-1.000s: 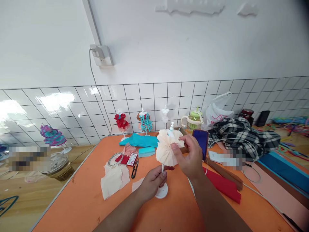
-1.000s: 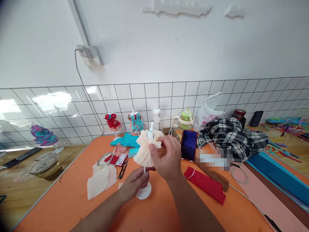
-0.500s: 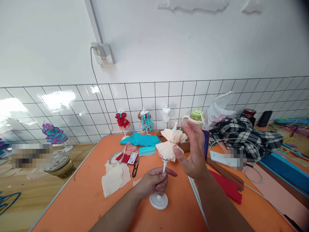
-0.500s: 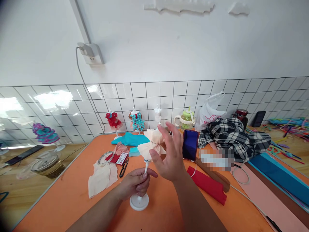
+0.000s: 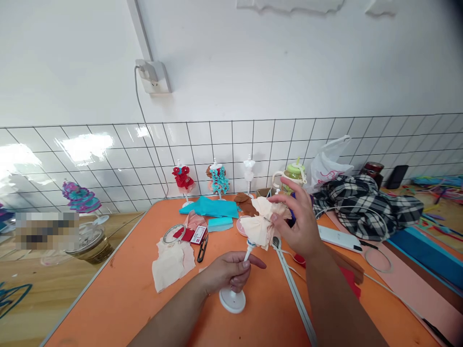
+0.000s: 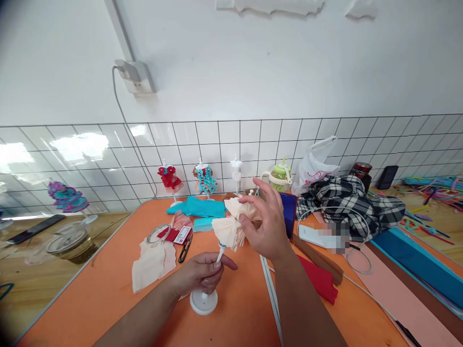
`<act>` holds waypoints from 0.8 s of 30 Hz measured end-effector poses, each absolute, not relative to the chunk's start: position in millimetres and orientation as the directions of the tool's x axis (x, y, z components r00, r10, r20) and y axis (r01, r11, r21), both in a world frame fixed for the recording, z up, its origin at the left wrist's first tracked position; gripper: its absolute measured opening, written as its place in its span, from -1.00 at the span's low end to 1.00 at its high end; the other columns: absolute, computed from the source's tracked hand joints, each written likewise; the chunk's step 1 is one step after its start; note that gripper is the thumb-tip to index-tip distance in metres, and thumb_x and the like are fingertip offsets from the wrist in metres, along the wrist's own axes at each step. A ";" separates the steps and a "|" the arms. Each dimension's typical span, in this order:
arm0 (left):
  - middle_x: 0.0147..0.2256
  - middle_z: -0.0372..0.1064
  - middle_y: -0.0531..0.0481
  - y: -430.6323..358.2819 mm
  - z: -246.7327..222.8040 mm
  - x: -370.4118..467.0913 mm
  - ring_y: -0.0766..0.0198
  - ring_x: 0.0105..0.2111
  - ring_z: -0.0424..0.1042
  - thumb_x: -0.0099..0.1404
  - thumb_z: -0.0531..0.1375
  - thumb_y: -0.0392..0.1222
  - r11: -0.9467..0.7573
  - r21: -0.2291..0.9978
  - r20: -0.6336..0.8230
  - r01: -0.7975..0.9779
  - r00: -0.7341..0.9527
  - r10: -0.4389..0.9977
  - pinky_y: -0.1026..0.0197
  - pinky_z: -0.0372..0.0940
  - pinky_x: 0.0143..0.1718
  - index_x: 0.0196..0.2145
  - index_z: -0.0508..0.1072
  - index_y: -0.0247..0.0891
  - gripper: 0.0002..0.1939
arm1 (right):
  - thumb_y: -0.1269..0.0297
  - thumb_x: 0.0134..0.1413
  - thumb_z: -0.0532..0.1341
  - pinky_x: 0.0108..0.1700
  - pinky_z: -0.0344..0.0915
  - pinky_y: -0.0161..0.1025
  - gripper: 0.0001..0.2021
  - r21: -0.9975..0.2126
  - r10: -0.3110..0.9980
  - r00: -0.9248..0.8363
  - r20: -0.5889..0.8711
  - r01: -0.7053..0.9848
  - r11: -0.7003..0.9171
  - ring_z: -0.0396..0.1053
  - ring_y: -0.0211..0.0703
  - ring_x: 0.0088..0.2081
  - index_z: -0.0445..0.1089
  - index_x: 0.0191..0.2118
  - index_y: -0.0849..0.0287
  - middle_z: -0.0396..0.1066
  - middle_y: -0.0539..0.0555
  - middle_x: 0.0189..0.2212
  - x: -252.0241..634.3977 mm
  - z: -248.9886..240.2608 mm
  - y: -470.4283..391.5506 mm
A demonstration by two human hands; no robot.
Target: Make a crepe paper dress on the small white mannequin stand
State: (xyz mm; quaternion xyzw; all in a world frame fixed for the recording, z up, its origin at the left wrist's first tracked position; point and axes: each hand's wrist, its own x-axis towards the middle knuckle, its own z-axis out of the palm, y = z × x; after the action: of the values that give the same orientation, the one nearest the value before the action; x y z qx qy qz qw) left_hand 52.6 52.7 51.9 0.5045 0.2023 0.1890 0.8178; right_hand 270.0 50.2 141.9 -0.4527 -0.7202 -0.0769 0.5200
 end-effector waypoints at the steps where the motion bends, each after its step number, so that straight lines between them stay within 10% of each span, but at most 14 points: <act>1: -0.65 -0.04 0.19 52.4 52.4 52.7 0.49 -0.69 -0.10 0.29 0.15 -0.07 0.426 0.899 -0.141 -0.104 0.851 0.506 0.32 -0.14 -0.62 -0.06 0.43 -0.41 -0.62 | 0.24 -0.01 0.18 0.15 0.04 0.14 -0.80 -0.362 0.564 -0.036 0.825 0.733 0.576 0.07 0.15 0.19 0.41 -0.21 0.07 0.08 0.09 0.19 270.7 142.1 50.7; 14: -0.64 -0.05 0.20 54.6 55.6 50.2 0.47 -0.66 -0.10 0.28 0.15 -0.01 0.352 0.936 -0.203 -0.001 0.816 0.541 0.33 -0.12 -0.59 -0.04 0.42 -0.36 -0.59 | 0.30 -0.03 0.21 0.15 0.05 0.13 -0.94 -0.342 0.536 -0.021 0.844 0.748 0.569 0.11 0.12 0.17 0.40 -0.46 0.10 0.12 0.04 0.18 275.6 141.6 53.1; 24: -0.63 -0.02 0.20 60.5 49.7 54.3 0.44 -0.62 -0.02 0.28 0.10 0.07 0.137 0.991 -0.109 0.002 0.615 0.781 0.33 -0.05 -0.55 -0.01 0.35 -0.35 -0.52 | 0.13 0.06 0.18 0.15 0.06 0.13 -0.70 -0.387 0.554 0.014 0.833 0.730 0.563 0.07 0.14 0.20 0.32 -0.08 0.06 0.12 0.14 0.17 276.0 137.1 58.8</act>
State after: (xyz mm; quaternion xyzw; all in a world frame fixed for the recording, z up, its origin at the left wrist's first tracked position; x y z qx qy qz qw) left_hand 54.3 60.5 49.7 0.5908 0.3315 0.2874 0.6772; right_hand 276.0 58.8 137.1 -0.4602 -0.6974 -0.0811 0.5434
